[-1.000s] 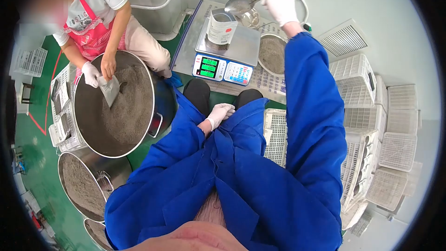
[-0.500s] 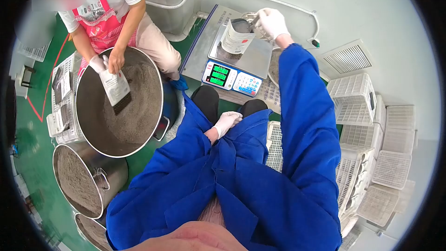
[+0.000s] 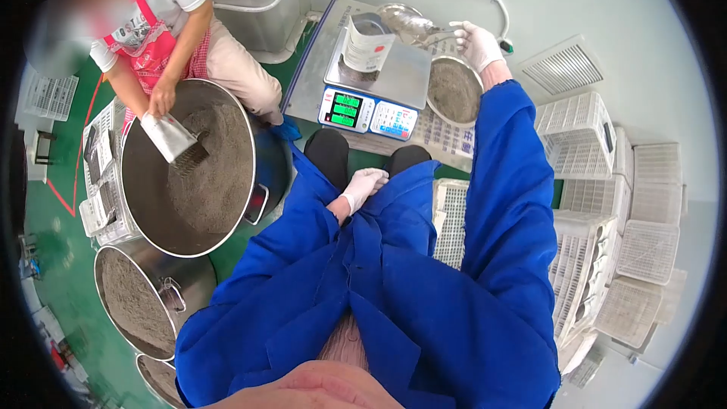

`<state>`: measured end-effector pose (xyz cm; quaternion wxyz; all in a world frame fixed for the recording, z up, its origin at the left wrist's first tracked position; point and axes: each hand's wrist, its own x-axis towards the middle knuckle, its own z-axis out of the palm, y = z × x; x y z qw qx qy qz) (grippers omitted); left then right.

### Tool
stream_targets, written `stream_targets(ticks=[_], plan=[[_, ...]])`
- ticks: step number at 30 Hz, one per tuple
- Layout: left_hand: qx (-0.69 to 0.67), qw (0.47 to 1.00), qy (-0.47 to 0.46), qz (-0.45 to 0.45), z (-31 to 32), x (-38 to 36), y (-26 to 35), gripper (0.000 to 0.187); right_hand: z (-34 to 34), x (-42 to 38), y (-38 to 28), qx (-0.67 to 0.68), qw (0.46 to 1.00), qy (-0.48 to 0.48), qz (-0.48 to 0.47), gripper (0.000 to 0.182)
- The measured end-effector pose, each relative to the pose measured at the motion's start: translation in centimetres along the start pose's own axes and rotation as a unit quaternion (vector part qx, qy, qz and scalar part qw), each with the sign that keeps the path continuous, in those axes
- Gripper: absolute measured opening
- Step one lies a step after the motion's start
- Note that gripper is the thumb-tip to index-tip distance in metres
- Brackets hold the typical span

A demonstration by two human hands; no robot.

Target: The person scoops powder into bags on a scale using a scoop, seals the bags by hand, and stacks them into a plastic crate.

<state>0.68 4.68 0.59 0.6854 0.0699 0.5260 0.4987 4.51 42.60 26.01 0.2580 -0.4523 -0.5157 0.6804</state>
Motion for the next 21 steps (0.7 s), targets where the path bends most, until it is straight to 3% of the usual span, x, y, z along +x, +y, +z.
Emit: stream_targets(ticks=[4,6,7,9,12,14,16,20,21], plan=[[-0.022,0.999,0.025,0.004,0.3,-0.2,0.2,0.019,-6.3,-0.8,1.3,0.068,0.996,0.054,-0.015,0.027],[0.029,0.999,0.016,-0.01,0.1,-0.1,0.1,0.024,-9.1,-1.2,2.3,0.03,0.995,0.091,-0.008,0.026],[0.036,0.999,0.015,-0.011,0.1,0.1,0.0,0.024,-10.0,-1.9,3.1,-0.049,0.989,0.139,-0.026,0.028],[0.04,0.999,0.018,-0.015,0.4,0.0,0.0,0.024,-10.7,-2.9,6.4,-0.192,0.969,0.136,-0.071,0.028],[0.025,1.0,0.011,0.0,0.3,0.8,-0.8,0.024,-11.1,-4.0,12.2,-0.446,0.873,0.158,-0.117,0.027],[0.024,1.0,0.013,0.004,0.5,1.0,-0.8,0.024,-11.4,-4.9,14.5,-0.677,0.672,0.158,-0.256,0.026],[0.037,0.999,0.029,-0.004,0.7,0.3,-0.3,0.024,-10.8,-6.0,15.5,-0.709,0.642,0.142,-0.254,0.026],[0.041,0.998,0.033,0.021,0.4,1.0,-1.0,0.024,-11.3,-6.2,18.8,-0.716,0.636,0.091,-0.274,0.026],[0.043,0.998,0.047,0.025,0.5,1.0,-0.8,0.024,-11.3,-6.4,19.8,-0.732,0.639,0.072,-0.225,0.027]])
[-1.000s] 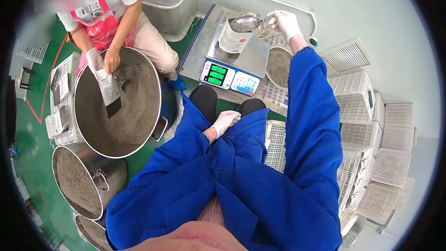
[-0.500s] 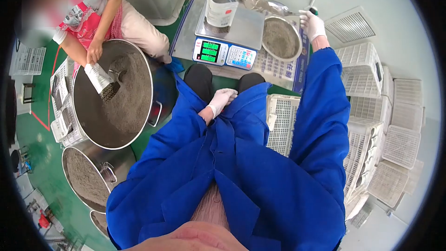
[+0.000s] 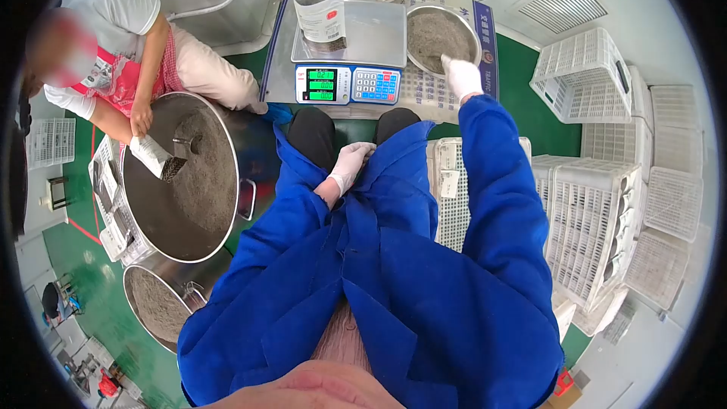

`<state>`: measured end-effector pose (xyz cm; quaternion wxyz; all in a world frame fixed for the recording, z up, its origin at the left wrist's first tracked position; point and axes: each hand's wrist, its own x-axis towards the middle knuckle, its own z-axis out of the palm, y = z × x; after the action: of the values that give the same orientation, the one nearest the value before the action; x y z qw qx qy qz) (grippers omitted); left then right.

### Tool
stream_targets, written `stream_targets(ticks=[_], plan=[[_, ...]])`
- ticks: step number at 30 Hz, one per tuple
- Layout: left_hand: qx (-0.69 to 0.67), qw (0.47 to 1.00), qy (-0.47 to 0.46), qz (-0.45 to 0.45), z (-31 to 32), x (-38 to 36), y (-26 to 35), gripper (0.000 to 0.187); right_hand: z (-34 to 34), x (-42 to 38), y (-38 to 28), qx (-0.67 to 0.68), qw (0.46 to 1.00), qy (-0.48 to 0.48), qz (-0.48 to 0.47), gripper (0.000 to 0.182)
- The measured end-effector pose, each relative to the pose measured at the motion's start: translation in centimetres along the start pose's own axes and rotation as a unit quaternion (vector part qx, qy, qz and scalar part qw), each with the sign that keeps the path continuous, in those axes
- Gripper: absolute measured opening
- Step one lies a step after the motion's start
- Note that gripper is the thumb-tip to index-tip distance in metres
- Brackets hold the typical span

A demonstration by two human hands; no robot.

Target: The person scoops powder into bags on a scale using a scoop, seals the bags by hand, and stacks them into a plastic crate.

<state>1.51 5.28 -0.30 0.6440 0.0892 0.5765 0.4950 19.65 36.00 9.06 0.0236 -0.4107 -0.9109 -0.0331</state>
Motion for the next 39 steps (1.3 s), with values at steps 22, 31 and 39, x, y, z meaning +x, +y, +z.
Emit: stream_targets(ticks=[22,31,39], plan=[[0.599,0.611,0.164,0.49,1.3,-0.9,29.0,0.031,-13.6,-13.4,-7.4,0.103,0.992,-0.014,-0.066,0.038],[0.592,0.493,-0.174,0.613,6.5,-15.2,25.9,0.009,-33.0,-16.4,-12.7,0.575,0.718,-0.261,-0.293,0.046],[0.583,0.481,-0.252,0.604,7.8,-17.7,21.2,0.012,-31.5,-21.9,-10.9,0.597,0.792,-0.116,0.055,0.031]])
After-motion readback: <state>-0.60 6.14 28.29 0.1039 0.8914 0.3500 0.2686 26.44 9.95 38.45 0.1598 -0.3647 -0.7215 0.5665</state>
